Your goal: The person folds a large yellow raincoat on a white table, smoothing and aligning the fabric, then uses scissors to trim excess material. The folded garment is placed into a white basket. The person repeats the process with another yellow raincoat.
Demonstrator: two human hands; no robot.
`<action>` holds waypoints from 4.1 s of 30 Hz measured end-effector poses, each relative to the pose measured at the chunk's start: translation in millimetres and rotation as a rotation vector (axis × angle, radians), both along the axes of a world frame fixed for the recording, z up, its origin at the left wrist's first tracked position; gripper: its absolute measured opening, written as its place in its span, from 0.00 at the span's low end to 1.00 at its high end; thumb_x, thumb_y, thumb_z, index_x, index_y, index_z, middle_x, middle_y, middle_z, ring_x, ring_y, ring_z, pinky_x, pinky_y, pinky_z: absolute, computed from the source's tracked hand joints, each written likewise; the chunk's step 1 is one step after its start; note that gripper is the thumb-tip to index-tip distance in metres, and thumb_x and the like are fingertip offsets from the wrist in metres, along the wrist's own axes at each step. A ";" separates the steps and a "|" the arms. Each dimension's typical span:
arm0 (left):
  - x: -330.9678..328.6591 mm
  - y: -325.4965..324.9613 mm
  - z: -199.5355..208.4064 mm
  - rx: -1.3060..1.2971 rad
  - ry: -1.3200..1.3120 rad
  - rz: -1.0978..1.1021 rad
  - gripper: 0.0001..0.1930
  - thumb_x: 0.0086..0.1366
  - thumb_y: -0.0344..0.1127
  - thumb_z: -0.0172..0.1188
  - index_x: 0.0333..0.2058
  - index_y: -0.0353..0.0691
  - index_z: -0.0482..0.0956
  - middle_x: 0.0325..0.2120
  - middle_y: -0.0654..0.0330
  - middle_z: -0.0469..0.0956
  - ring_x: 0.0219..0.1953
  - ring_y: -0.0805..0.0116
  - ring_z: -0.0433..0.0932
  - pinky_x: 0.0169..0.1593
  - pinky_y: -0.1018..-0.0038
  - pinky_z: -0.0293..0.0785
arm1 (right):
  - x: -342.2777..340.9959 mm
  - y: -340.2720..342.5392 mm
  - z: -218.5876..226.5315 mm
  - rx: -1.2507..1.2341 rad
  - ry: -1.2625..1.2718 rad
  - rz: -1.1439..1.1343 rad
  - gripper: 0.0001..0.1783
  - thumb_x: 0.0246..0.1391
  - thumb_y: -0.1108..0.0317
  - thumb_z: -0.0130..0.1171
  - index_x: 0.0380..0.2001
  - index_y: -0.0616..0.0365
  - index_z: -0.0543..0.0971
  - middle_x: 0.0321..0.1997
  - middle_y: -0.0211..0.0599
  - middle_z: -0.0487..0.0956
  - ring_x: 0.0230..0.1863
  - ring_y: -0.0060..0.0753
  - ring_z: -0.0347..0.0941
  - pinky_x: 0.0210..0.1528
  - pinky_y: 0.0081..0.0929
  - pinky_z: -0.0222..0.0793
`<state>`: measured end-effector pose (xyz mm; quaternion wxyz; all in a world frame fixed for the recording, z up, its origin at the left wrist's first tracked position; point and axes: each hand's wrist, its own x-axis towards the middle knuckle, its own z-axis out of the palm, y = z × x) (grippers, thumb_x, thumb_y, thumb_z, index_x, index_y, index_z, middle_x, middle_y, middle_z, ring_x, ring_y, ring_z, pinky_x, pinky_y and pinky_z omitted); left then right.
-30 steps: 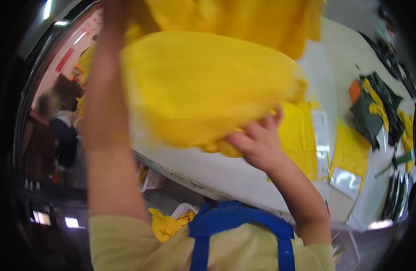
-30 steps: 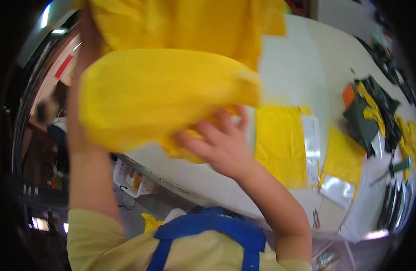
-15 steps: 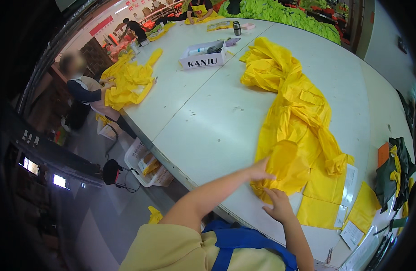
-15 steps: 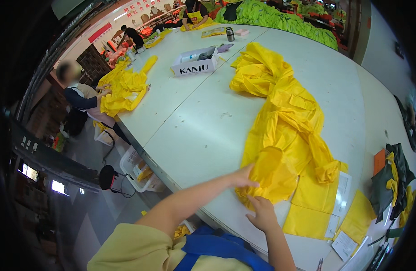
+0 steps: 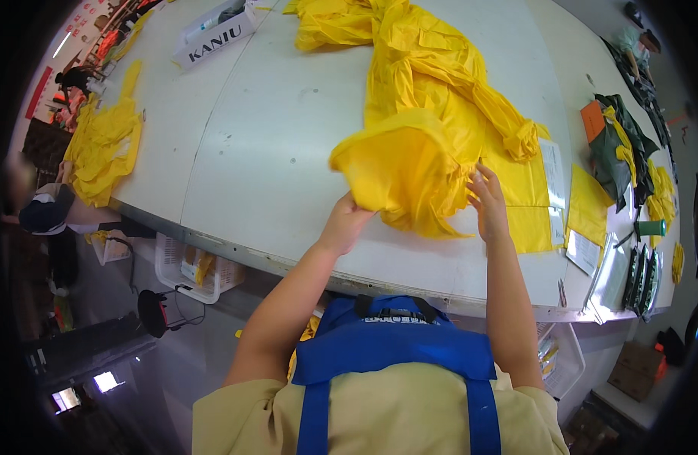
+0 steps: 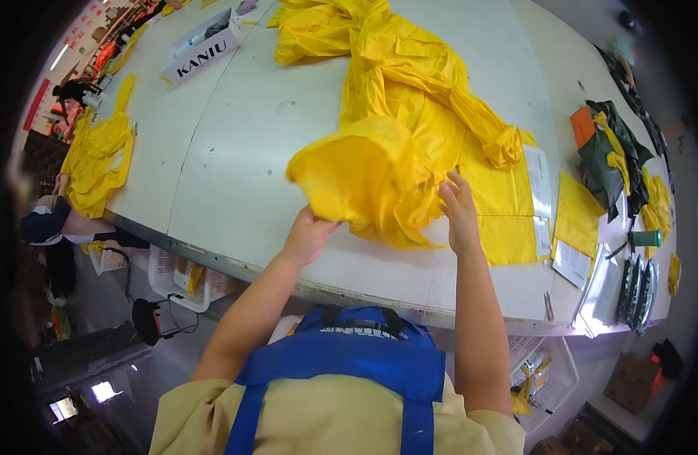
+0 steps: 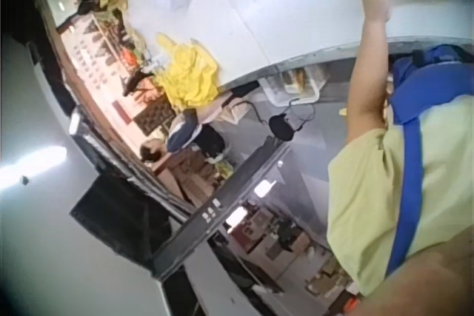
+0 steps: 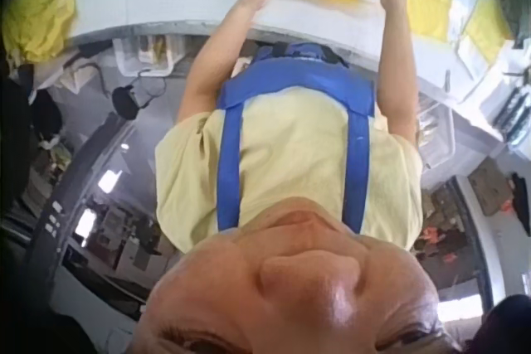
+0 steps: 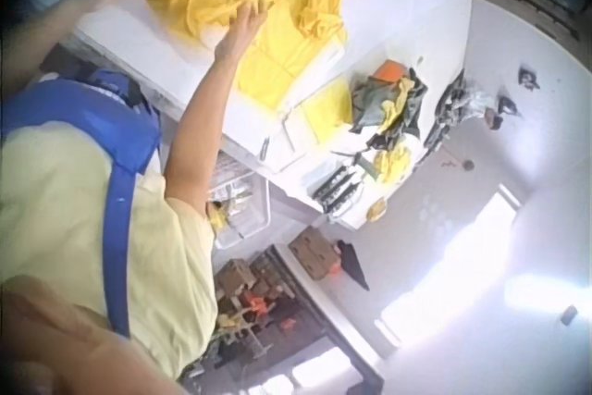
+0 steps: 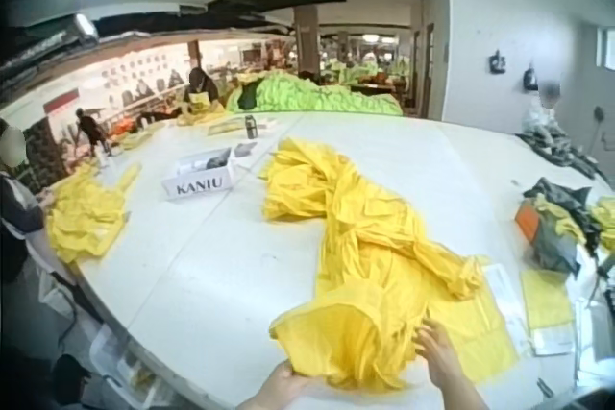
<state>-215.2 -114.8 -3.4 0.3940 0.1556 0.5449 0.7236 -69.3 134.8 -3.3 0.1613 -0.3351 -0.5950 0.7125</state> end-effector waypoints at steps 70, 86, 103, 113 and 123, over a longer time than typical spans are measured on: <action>61.9 -80.5 -7.5 0.429 -0.935 0.227 0.27 0.67 0.52 0.48 0.60 0.47 0.62 0.58 0.60 0.67 0.58 0.59 0.68 0.59 0.58 0.66 | 26.5 -158.7 215.3 0.049 0.905 0.607 0.22 0.61 0.52 0.41 0.44 0.58 0.74 0.45 0.37 0.75 0.50 0.38 0.68 0.53 0.36 0.62; 106.5 -121.5 -75.0 0.332 -0.734 0.227 0.27 0.69 0.51 0.45 0.62 0.46 0.58 0.58 0.57 0.65 0.58 0.59 0.67 0.60 0.61 0.65 | 6.2 -181.7 9.6 0.281 -0.182 0.834 0.21 0.62 0.64 0.46 0.56 0.62 0.68 0.56 0.43 0.70 0.59 0.38 0.64 0.61 0.29 0.57; 67.1 -89.8 -24.2 0.262 -0.887 0.327 0.26 0.67 0.48 0.50 0.60 0.44 0.61 0.58 0.57 0.65 0.61 0.58 0.62 0.63 0.63 0.59 | 61.9 -113.3 -14.3 0.697 0.012 0.245 0.17 0.41 0.90 0.45 0.32 0.63 0.77 0.38 0.40 0.78 0.46 0.36 0.72 0.54 0.25 0.64; 78.5 -182.8 -34.5 -0.817 0.456 0.108 0.29 0.49 0.35 0.70 0.49 0.37 0.69 0.51 0.50 0.71 0.54 0.52 0.69 0.57 0.62 0.64 | 138.8 -55.5 -17.7 0.327 -0.269 0.245 0.13 0.51 0.84 0.51 0.40 0.64 0.77 0.43 0.34 0.78 0.47 0.26 0.72 0.53 0.21 0.65; -15.3 -178.3 -50.0 -0.527 0.931 -0.818 0.10 0.63 0.36 0.54 0.28 0.36 0.78 0.29 0.52 0.77 0.39 0.53 0.74 0.45 0.65 0.71 | 112.5 -18.5 -6.7 1.249 -0.467 0.266 0.10 0.47 0.72 0.64 0.34 0.63 0.76 0.36 0.44 0.76 0.40 0.46 0.72 0.46 0.34 0.68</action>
